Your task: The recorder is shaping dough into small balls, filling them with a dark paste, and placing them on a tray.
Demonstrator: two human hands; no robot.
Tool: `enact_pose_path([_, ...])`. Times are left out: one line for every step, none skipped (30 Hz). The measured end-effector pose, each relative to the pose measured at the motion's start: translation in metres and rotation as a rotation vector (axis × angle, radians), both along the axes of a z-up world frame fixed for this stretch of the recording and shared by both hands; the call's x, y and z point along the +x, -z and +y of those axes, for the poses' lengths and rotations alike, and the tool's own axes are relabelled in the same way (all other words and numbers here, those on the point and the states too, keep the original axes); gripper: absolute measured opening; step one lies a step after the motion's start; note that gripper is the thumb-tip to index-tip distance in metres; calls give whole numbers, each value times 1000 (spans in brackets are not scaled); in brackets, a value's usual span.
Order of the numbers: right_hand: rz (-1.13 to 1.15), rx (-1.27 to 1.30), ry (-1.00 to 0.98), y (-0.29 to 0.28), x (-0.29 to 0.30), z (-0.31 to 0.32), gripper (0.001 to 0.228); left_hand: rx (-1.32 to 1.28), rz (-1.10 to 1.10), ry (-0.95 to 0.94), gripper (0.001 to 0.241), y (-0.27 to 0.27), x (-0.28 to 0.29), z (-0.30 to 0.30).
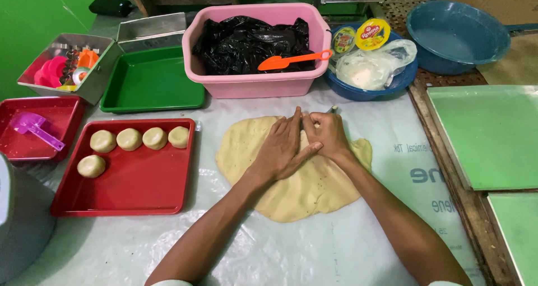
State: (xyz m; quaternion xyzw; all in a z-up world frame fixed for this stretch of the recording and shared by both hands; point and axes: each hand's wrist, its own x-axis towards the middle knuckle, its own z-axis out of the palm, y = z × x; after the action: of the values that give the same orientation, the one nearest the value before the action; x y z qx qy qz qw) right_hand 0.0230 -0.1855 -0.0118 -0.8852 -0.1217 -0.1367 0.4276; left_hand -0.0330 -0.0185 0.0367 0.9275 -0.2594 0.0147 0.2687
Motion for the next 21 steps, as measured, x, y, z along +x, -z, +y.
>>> enact_pose_path([0, 0, -2, 1, 1, -1, 41, 0, 0, -2, 99, 3, 2, 0])
enact_pose_path([14, 58, 32, 2, 1, -3, 41, 8, -1, 2, 98, 7, 4, 1])
enact_pose_path([30, 115, 66, 3, 1, -4, 42, 16, -1, 5, 98, 11, 5, 1])
enact_pose_path([31, 113, 64, -8, -5, -2, 42, 15, 0, 4, 98, 11, 6, 0])
enact_pose_path([48, 205, 79, -19, -11, 1, 45, 20, 4, 2, 98, 11, 6, 0])
enact_pose_path([65, 296, 95, -30, -17, 4, 48, 25, 7, 0, 99, 12, 7, 0])
enact_pose_path([64, 295, 93, -16, -5, -2, 48, 24, 6, -1, 99, 11, 6, 0])
enact_pose_path([148, 458, 134, -1, 6, -8, 51, 30, 5, 2, 99, 10, 6, 1])
enact_pose_path([232, 622, 176, 14, 18, -14, 54, 36, 3, 6, 100, 10, 5, 1])
enact_pose_path([232, 621, 175, 4, 14, -13, 54, 35, 3, 5, 100, 12, 6, 1])
enact_pose_path([251, 732, 183, -6, 10, -12, 52, 17, 0, 7, 102, 14, 6, 0])
enact_pose_path([270, 842, 190, -16, 6, -12, 49, -2, -3, 9, 106, 16, 7, 0])
enact_pose_path([272, 839, 190, -21, 5, -13, 49, -5, -2, 8, 106, 18, 8, 0])
enact_pose_path([269, 845, 161, -26, 3, -14, 50, -8, -10, 16, 106, 21, 8, 0])
enact_pose_path([266, 851, 130, -31, 2, -14, 51, -9, -19, 21, 107, 23, 9, 1])
enact_pose_path([268, 849, 129, -34, 0, -15, 51, -11, -17, 19, 107, 23, 10, 1])
enact_pose_path([261, 861, 113, -37, -2, -16, 51, -22, -20, 15, 107, 24, 10, 1])
enact_pose_path([255, 874, 97, -40, -4, -17, 51, -33, -22, 12, 108, 25, 10, 2])
enact_pose_path([257, 871, 94, -42, -3, -18, 51, -36, -21, 8, 108, 26, 11, 2])
enact_pose_path([231, 926, 71, -45, -3, -19, 53, -54, -23, 10, 108, 28, 12, 2])
enact_pose_path([208, 981, 48, -46, -4, -20, 55, -71, -22, 12, 108, 30, 12, 2])
